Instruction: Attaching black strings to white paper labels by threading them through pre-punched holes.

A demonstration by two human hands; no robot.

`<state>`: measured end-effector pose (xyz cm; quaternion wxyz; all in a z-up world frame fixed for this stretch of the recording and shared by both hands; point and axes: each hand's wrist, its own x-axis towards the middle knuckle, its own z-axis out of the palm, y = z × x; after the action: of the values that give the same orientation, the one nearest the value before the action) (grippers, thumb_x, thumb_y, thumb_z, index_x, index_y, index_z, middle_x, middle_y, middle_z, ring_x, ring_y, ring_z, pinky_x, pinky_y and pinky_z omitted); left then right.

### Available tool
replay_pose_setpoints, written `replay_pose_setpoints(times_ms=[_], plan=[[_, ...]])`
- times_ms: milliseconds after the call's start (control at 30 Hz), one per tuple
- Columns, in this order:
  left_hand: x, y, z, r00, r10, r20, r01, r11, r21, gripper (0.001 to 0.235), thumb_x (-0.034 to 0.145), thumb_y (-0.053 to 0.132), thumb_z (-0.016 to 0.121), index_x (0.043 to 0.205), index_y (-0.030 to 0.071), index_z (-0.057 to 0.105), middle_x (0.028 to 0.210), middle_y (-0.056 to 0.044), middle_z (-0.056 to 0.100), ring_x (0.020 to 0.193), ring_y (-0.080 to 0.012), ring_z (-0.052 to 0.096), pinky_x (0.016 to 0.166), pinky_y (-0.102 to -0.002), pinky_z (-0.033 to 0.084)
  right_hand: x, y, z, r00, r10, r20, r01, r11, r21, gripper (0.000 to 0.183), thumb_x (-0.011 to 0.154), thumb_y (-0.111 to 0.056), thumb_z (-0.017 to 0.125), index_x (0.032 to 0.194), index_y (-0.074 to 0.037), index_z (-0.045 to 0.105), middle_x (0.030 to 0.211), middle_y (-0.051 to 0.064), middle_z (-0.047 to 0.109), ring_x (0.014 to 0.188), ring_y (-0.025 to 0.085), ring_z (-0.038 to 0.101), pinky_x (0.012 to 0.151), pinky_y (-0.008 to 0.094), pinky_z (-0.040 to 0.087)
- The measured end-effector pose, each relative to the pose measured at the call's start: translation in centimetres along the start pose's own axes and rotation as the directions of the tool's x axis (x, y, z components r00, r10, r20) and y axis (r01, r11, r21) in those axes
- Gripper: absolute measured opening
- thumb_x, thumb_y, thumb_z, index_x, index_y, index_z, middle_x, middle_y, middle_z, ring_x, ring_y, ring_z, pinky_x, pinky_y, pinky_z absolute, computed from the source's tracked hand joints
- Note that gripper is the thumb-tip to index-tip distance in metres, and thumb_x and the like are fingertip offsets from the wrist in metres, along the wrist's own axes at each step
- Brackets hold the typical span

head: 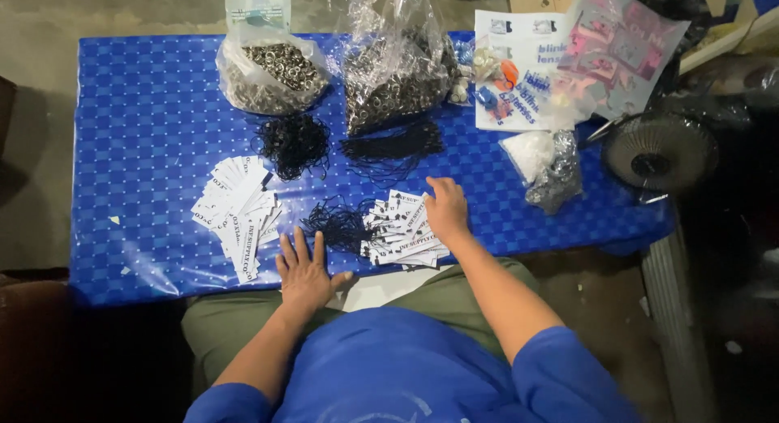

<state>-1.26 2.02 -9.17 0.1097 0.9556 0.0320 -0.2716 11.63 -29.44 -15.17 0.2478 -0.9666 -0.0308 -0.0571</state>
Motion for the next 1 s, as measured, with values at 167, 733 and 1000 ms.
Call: replay_pose_setpoints(times_ms=[167,733,1000], plan=[[0.8,0.1,-0.6,0.996,-0.016,0.089,0.015,1.000,0.014,0.120,0.078,0.083,0.062,0.166,0.020,0.009,0.170,-0.025,-0.009,0.154,-0.0518,-0.011,0.122,-0.065,0.008,3.1,-1.7,-1.4,0.933,0.114,0.341,-0.015,0.960,-0.280,0.050,0.095,-0.019,0.062,0.144,-0.021,0.057,0.133,0.005,0.055,0.120,0.033,0.053,0.093,0.051,0.049],[0.7,0.7,-0.8,0.987,-0.048,0.156,0.028,0.992,0.124,0.118,0.084,0.084,0.053,0.166,0.020,-0.002,0.170,-0.024,-0.013,0.153,-0.0528,-0.014,0.121,-0.064,0.007,3.6,-2.1,-0.7,0.914,0.011,0.407,0.166,0.903,-0.397,0.047,0.099,-0.013,0.060,0.143,-0.028,0.059,0.129,0.009,0.048,0.116,0.033,0.051,0.084,0.045,0.048],[0.9,0.4,-0.2,0.993,-0.012,0.119,-0.001,0.994,0.107,0.119,0.083,0.081,0.056,0.166,0.017,-0.002,0.169,-0.027,-0.013,0.151,-0.0562,-0.013,0.119,-0.067,0.010,4.6,1.1,2.3,0.967,-0.229,0.110,0.250,0.932,-0.263,0.026,0.091,-0.024,0.074,0.115,-0.030,0.072,0.102,-0.004,0.055,0.101,0.021,0.058,0.084,0.041,0.046]])
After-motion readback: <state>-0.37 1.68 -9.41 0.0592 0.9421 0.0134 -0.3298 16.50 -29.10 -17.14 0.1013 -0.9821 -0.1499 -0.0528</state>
